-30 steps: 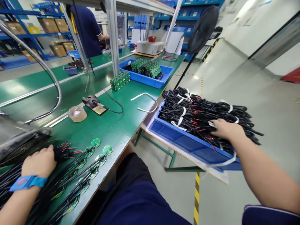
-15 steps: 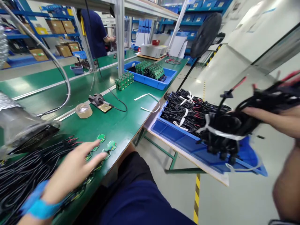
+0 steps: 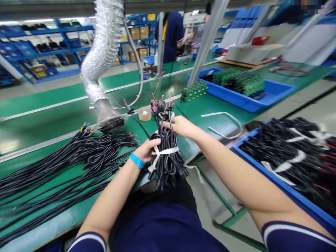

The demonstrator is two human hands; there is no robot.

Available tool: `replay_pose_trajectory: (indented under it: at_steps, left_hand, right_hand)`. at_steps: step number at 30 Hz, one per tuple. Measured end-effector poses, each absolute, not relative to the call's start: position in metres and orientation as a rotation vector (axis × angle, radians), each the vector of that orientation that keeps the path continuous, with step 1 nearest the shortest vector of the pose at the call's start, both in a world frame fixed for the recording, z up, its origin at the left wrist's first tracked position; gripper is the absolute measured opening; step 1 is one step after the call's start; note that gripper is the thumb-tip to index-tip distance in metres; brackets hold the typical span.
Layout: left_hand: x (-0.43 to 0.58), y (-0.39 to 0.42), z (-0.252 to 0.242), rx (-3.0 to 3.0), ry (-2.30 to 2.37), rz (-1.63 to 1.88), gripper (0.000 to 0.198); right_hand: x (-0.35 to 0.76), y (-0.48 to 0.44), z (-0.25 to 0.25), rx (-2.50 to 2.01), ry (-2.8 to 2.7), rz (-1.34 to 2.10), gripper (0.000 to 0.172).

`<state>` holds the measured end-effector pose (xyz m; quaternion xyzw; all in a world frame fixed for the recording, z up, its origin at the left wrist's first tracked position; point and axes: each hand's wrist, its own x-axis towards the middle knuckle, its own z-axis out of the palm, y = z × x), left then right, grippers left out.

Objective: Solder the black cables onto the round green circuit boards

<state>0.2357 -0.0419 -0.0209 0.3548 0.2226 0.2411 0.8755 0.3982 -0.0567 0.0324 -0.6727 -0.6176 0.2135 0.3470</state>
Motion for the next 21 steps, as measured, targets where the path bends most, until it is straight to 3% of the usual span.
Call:
replay_pose_trajectory:
  at_steps: [5,7,10,14,21]
  left_hand:
    - [0.219,-0.033,-0.036,0.603,0.695,0.719,0.029]
    - [0.217,-0.034,-0.041,0.555,0.716,0.824,0.027]
    - [0.210,-0.036,-0.043,0.485,0.731,0.883,0.034]
    - [0.189,-0.030,-0.043,0.489,0.769,0.735,0.045]
    - [0.181,-0.021,-0.039,0.592,0.644,0.787,0.027]
  right_hand:
    - [0.378,-0.060,0.024,-1.831,-1.584,0.275,0.043]
    - [0.365,-0.082,0.010,-1.790,-1.615,0.234,0.035]
    - [0.346,-0.115,-0.019,-1.573,-1.808,0.197,0.043]
    - [0.336,-0.132,-0.043,-1.380,-1.832,0.129,0.024]
    - [0.341,-0.131,-0.025,-1.299,-2.059,0.229,0.041]
